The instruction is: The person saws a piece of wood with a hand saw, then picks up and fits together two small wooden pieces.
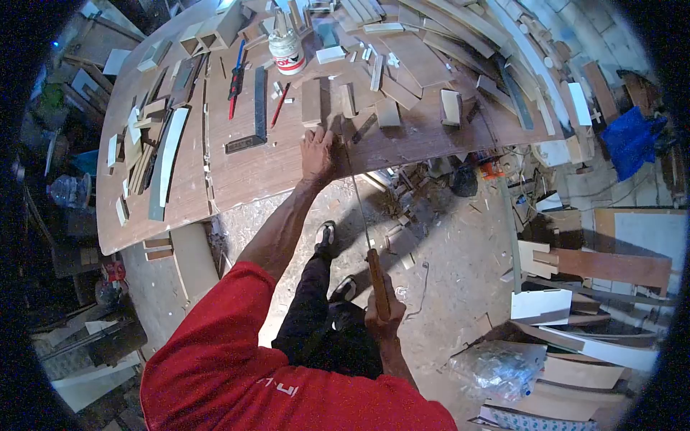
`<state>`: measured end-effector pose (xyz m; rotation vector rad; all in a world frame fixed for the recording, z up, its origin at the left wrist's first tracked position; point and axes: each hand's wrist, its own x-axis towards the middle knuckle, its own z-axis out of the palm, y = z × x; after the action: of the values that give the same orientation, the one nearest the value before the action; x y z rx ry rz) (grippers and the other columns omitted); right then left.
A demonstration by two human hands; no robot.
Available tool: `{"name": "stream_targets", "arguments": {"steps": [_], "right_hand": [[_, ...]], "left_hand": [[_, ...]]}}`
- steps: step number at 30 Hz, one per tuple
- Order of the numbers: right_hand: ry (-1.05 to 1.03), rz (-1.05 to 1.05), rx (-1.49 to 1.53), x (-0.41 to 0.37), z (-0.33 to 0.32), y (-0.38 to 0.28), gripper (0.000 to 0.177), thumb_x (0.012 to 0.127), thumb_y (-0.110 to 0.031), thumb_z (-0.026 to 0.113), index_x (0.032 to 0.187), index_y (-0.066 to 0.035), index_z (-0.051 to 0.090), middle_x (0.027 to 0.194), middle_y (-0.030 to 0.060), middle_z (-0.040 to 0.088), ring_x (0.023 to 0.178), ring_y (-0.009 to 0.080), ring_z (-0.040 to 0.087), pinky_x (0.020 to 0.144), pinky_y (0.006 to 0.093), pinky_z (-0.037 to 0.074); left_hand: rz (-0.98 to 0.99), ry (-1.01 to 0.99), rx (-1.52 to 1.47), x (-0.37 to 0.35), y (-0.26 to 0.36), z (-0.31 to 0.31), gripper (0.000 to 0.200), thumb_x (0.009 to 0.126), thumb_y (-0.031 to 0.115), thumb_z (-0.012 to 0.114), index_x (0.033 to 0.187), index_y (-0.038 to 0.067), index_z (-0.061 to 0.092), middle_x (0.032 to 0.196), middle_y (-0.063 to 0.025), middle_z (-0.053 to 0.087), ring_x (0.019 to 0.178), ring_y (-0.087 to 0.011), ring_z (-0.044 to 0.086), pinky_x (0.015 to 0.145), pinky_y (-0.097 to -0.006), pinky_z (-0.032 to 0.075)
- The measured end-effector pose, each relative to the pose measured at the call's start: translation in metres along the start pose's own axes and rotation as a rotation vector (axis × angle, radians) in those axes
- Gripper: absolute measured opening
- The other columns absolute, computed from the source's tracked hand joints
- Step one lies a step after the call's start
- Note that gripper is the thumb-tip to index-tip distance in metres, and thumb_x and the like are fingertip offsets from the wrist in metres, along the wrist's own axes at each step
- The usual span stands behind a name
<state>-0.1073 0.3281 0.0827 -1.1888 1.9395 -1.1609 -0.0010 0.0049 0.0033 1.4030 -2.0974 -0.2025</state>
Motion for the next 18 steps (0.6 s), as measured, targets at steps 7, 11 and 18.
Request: {"name": "stream_targets", "arguments": {"steps": [7,11,18], "right_hand": [[0.03,-0.196,-0.024,0.085,0.04,0.001,0.038,0.081,-0.006,0.055,0.118,0.005,0.057,0.069,0.0212,0.06,0.05,0.0325,0.057,0.049,0.0395,0.044],[0.001,-0.149,-0.044,0.028,0.016,0.017,0.04,0.082,0.0,0.054,0.122,0.006,0.056,0.096,0.0225,0.067,0.081,0.0282,0.068,0.069,0.0356,0.051],[-0.041,0.004,0.005,0.072,0.031,-0.005,0.043,0.083,-0.002,0.056,0.126,0.004,0.054,0.093,0.0202,0.068,0.083,0.0243,0.067,0.073,0.0359,0.051]], "left_hand": [[-0.007,-0.011,0.014,0.001,0.008,-0.004,0.017,0.078,0.011,0.054,0.094,0.007,0.057,0.098,-0.011,0.049,0.096,-0.032,0.046,0.081,-0.0446,0.036],[-0.023,-0.006,0.011,0.003,0.002,-0.004,0.017,0.077,0.013,0.055,0.093,0.007,0.057,0.096,-0.0107,0.05,0.096,-0.0322,0.046,0.08,-0.0447,0.036],[0.027,0.045,-0.033,0.0,-0.001,0.002,0.014,0.079,0.014,0.054,0.092,0.008,0.055,0.096,-0.0103,0.049,0.095,-0.0319,0.046,0.077,-0.0443,0.036]]}}
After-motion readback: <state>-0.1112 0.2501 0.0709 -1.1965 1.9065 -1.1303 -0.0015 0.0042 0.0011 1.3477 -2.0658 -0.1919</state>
